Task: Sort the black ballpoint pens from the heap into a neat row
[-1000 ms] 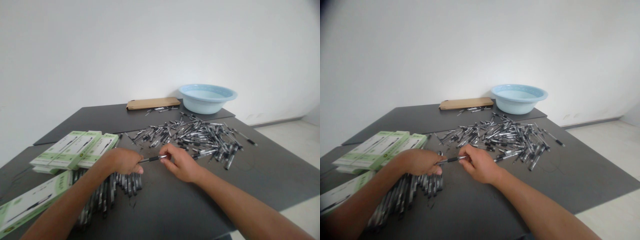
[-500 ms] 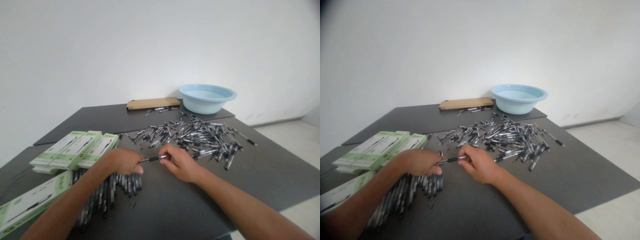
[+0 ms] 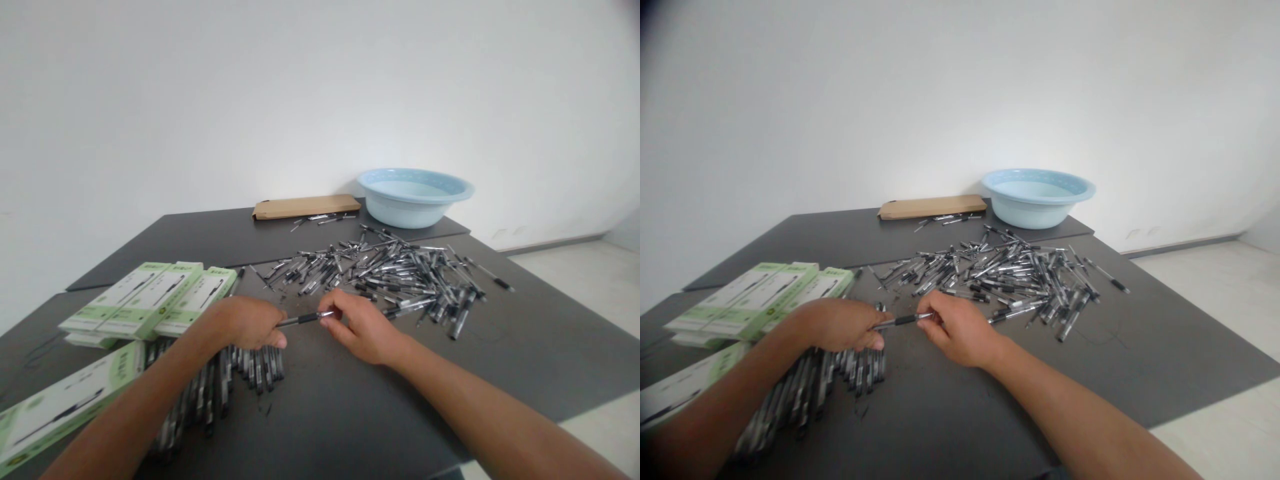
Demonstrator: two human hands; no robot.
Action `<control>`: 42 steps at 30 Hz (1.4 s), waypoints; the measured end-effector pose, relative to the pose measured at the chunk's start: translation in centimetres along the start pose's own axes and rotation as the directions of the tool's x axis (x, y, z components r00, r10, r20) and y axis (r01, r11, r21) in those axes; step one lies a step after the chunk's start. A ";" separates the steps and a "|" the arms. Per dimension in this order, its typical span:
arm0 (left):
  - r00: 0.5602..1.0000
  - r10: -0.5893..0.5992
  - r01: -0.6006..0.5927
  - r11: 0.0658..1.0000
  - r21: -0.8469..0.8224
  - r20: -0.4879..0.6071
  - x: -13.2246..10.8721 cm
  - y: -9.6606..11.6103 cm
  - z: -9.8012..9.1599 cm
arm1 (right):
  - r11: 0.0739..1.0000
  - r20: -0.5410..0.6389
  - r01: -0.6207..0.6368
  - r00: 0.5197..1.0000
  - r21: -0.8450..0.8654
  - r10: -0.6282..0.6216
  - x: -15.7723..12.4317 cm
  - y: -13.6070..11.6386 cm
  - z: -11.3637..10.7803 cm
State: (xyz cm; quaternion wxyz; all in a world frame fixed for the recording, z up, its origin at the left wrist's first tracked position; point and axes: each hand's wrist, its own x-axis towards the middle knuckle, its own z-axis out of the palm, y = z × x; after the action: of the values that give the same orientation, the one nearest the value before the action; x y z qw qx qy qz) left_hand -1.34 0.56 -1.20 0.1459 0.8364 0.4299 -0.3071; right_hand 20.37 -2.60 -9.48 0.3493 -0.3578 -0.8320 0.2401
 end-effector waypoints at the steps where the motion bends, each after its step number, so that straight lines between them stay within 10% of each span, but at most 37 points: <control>1: 1.000 -0.001 0.001 1.000 0.002 0.004 0.0 0.0 0.0 | 1.000 -0.001 0.001 1.000 -0.001 -0.001 0.0 0.0 0.0; 42: 1.000 -0.004 0.004 1.000 0.000 0.013 -0.2 0.4 -0.2 | 1.000 0.015 -0.006 1.000 0.011 0.006 -0.2 0.0 -0.1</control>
State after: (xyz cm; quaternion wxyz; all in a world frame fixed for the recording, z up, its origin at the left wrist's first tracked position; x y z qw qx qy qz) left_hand -0.99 0.28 -0.92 0.1482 0.8335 0.4307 -0.3129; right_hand 20.56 -2.72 -9.54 0.3446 -0.3565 -0.8322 0.2482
